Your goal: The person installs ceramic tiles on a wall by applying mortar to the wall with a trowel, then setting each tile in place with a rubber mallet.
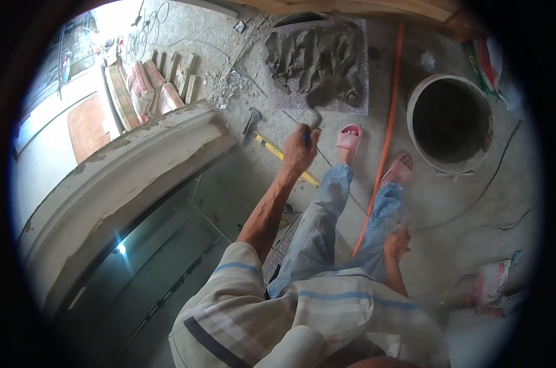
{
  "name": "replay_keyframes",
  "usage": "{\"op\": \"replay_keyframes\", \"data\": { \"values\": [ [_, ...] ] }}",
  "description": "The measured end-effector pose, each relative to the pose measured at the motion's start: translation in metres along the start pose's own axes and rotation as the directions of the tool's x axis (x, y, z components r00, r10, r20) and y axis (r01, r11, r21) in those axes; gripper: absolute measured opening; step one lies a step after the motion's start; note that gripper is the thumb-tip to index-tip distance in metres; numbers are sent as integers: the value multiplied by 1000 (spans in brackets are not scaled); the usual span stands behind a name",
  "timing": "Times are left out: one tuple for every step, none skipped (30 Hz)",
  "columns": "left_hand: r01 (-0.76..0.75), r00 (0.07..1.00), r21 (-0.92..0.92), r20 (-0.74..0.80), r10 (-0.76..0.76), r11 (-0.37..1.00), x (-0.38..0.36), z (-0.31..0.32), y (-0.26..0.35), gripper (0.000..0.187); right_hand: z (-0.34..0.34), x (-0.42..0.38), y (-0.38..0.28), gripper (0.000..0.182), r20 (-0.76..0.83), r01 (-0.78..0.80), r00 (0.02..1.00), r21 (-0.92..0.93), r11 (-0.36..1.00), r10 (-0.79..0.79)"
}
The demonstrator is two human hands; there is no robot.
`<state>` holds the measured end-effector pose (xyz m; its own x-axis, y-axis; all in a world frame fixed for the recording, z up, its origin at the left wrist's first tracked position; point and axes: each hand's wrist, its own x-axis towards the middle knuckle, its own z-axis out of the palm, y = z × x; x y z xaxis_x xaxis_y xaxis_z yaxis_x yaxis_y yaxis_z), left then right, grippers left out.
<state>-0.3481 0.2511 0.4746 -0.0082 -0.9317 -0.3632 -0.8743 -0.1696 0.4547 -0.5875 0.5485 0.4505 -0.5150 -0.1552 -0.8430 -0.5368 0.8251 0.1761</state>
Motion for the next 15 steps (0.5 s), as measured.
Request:
{"op": "replay_keyframes", "data": {
  "values": [
    [-38,995,41,-95,42,998,11,1,-19,27,0,-1,-2,52,-27,13,1000,-10,1000,-14],
    [-67,986,43,-152,72,997,21,4,-36,24,0,-3,-5,52,-56,26,998,-21,999,-27],
    [-61,986,32,-156,65,998,37,9,-54,24,-1,-5,-11,52,-64,26,998,-31,999,-28],
    [-65,989,61,-128,73,996,50,13,-68,24,-3,-9,-15,51,-49,26,998,-37,999,-28],
    [-76,991,87,-105,85,993,58,16,-79,25,-8,-10,-18,51,-40,27,999,-40,999,-29],
    [-81,993,55,-83,86,995,62,10,-77,25,-8,-6,-22,51,-56,29,998,-44,999,-31],
    [-84,993,48,-84,88,995,64,3,-73,25,-3,-4,-23,51,-72,25,997,-49,998,-29],
    [-82,993,12,-89,82,997,61,-4,-70,27,3,-8,-22,51,-77,21,997,-58,998,-25],
    [-74,993,-22,-93,72,997,56,-15,-69,30,5,-15,-24,51,-66,20,997,-67,998,-24],
    [-74,993,-23,-94,71,997,54,-28,-65,30,4,-16,-30,52,-54,34,998,-65,997,-37],
    [-74,994,-35,-89,70,997,55,-39,-57,26,0,-14,-35,53,-51,45,998,-58,997,-48],
    [-79,994,-51,-80,75,996,60,-49,-46,25,1,-15,-35,53,-67,36,997,-52,998,-40],
    [-99,992,-61,-81,94,993,73,-62,-32,25,6,-14,-36,53,-62,26,998,-70,997,-31],
    [0,996,-57,85,5,998,86,-76,-19,27,12,-13,-38,54,-52,20,998,-90,996,-25],
    [107,963,-29,252,-97,994,94,-83,-16,34,17,-13,-37,54,-53,15,998,-89,996,-20]
  ]
}}
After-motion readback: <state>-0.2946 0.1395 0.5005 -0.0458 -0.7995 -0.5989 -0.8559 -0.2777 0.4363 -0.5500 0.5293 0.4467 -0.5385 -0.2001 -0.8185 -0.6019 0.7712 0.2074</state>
